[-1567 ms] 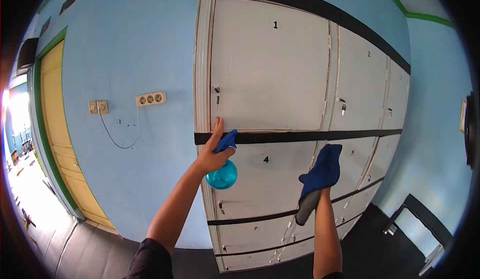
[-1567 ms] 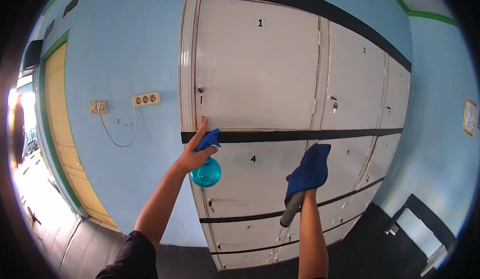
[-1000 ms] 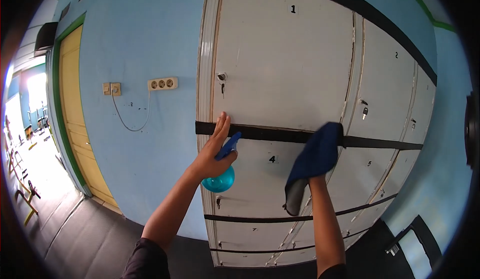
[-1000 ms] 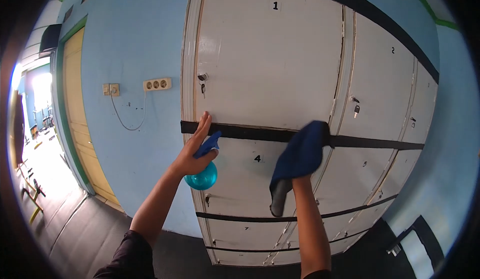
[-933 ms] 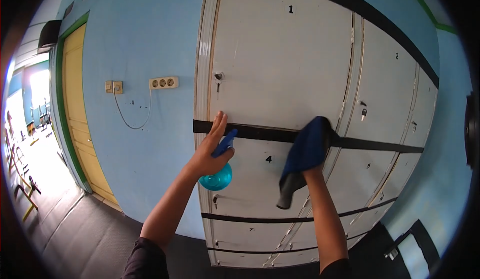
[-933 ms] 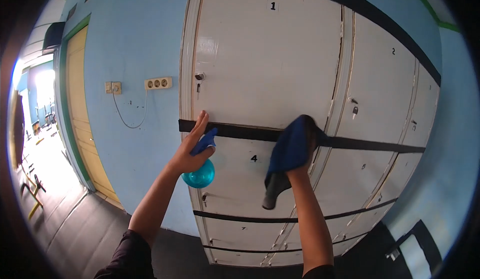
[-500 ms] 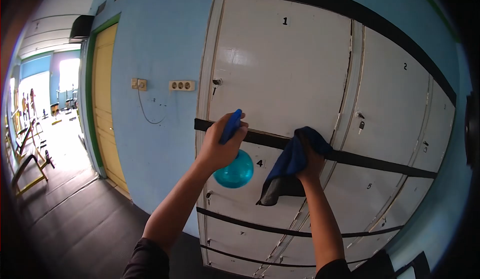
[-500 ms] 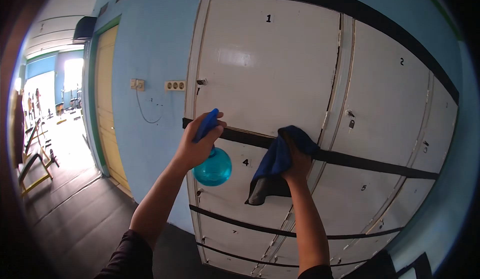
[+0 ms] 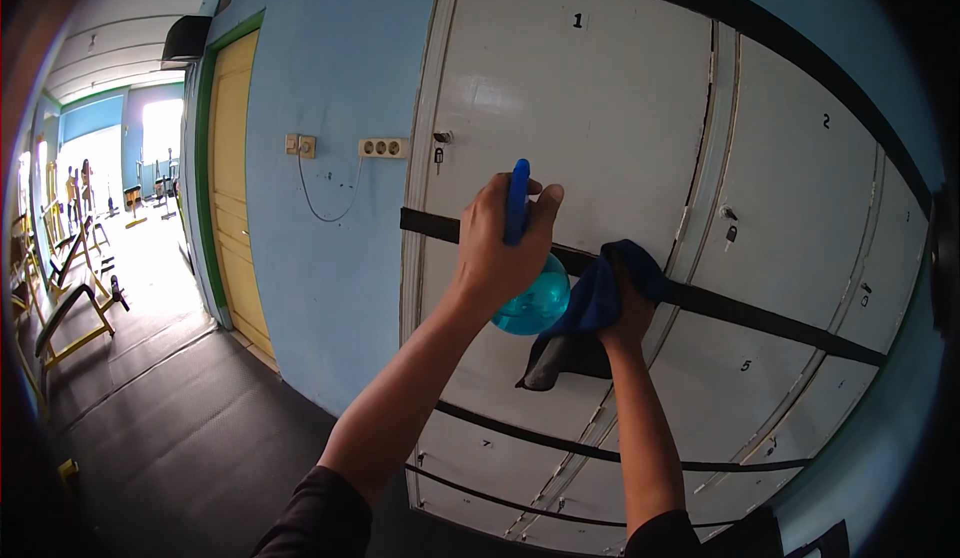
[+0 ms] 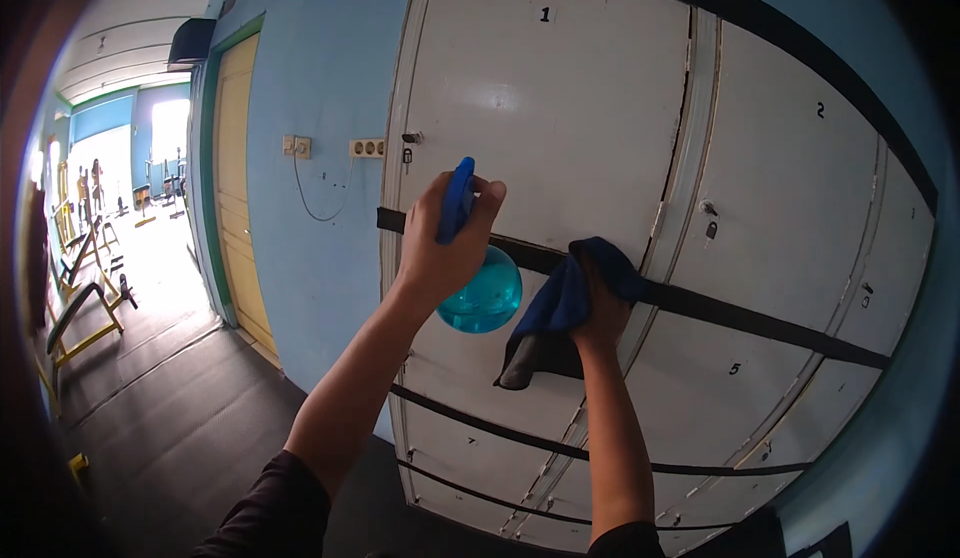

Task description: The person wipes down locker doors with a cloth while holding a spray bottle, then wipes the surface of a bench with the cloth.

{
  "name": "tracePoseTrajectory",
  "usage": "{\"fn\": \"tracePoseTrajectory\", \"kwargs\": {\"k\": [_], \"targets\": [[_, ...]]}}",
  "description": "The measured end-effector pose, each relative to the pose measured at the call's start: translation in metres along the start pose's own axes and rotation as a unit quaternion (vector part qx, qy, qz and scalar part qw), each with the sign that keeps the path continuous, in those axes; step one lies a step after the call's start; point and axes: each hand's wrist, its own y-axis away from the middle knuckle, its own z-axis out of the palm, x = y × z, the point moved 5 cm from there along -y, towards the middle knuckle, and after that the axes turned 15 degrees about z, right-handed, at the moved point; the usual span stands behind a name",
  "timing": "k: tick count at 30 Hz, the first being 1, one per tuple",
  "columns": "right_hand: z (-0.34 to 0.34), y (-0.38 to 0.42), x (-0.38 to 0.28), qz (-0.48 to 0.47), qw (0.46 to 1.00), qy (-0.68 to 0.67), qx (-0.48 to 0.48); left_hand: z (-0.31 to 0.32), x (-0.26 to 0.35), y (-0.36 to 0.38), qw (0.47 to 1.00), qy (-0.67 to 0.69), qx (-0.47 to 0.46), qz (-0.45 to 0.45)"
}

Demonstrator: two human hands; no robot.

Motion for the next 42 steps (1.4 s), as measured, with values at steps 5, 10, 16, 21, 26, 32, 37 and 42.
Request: {"fn": "tracePoseTrajectory", "kwargs": {"k": [5,10,16,21,26,32,37,42], "targets": [[0.002,-0.002,0.001,0.014,1.000,-0.016,-0.019,-0.001,-0.005,0.011,0.999,0.035,0.038,-0.007],[0.005,0.000,0.003,0.011,1.000,-0.011,-0.014,0.001,-0.001,0.042,0.998,0.042,-0.046,-0.022],[0.001,0.009,0.002,0.022,1.000,-0.014,0.006,0.013,-0.018,0.093,0.996,0.041,-0.068,-0.043],[0.005,0.010,0.007,0.015,1.000,-0.007,0.018,0.014,-0.022,0.108,0.996,0.032,-0.082,-0.023],[0.006,0.011,0.007,0.006,0.999,0.019,0.028,0.004,-0.040,0.132,1.000,0.002,-0.010,0.013],[0.006,0.009,0.007,0.028,0.999,-0.018,0.033,-0.036,-0.048,0.074,0.998,0.017,0.058,0.013],[0.004,0.007,0.004,0.036,0.998,-0.032,0.034,-0.046,-0.054,0.049,1.000,-0.002,0.013,-0.025],[0.013,0.007,0.015,0.037,0.996,-0.073,0.027,-0.025,-0.081,0.130,1.000,-0.020,0.008,-0.005]]}}
